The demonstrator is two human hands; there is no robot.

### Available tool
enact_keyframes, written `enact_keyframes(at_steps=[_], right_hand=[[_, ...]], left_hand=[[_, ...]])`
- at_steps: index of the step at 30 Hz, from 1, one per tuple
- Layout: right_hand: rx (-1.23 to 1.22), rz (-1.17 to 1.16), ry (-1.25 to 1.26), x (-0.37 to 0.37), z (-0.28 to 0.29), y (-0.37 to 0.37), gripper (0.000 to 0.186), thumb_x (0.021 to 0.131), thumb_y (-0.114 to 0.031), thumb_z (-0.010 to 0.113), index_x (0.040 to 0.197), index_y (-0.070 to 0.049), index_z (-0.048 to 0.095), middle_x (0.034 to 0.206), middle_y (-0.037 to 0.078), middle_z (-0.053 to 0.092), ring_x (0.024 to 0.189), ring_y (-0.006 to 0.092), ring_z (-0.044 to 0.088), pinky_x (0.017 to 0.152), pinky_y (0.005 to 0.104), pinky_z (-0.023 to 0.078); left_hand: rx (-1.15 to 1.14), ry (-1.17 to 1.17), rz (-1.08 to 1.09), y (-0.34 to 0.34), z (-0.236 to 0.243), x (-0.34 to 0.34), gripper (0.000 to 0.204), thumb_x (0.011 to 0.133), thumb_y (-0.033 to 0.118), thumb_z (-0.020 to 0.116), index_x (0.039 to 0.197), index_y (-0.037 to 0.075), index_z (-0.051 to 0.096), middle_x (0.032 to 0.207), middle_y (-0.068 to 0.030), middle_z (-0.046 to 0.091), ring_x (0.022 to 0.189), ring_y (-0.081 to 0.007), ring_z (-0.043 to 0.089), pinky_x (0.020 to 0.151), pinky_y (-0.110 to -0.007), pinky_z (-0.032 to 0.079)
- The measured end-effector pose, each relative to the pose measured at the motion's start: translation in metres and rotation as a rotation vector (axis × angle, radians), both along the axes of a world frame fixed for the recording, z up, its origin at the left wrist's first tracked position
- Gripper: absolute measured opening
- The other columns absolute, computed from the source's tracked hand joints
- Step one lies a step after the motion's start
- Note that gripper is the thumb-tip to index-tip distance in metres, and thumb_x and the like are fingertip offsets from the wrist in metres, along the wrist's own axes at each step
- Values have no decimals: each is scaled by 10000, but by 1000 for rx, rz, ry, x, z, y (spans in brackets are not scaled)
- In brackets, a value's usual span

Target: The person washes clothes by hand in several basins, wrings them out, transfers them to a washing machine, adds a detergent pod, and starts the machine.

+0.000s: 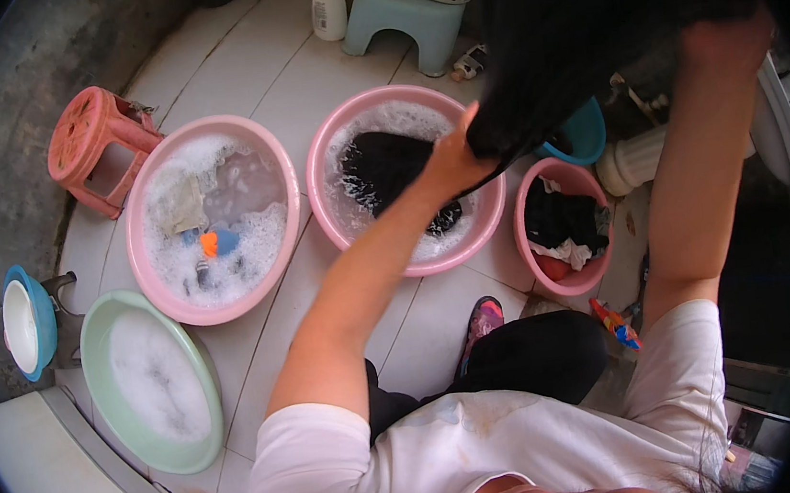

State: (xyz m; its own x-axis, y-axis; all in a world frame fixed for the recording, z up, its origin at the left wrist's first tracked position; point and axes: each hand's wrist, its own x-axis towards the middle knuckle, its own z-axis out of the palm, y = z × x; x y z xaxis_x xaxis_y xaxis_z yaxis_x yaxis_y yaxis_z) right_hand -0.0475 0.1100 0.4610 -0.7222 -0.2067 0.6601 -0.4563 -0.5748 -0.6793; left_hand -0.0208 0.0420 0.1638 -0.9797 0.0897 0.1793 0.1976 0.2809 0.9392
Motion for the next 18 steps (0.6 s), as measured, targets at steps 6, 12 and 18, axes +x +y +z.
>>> enact_keyframes(at_steps=[6,12,18], right_hand=[[565,-83,-191,-6,-138,71,306,743,-51,579,1043,-23,525,972,71,576,899,147,545,797,286,447],[1372,-108,-25,-2,-325,75,467,640,-202,657,1005,49,505,1007,256,491,958,382,483,829,385,389],[1859,-92,-15,-2,-408,32,857,603,-233,732,1317,-233,258,1399,146,137,1198,372,300,877,560,341]], left_hand=[[-138,-339,469,-33,-77,35,596,688,217,610,1207,82,350,950,-226,572,891,-405,538,738,-437,435],[-601,-382,444,-60,-112,51,768,623,144,634,1296,116,266,871,-167,590,837,-334,565,792,-455,391],[-932,-608,284,-43,-147,52,594,743,170,513,1304,204,319,978,-140,550,964,-310,517,842,-546,326]])
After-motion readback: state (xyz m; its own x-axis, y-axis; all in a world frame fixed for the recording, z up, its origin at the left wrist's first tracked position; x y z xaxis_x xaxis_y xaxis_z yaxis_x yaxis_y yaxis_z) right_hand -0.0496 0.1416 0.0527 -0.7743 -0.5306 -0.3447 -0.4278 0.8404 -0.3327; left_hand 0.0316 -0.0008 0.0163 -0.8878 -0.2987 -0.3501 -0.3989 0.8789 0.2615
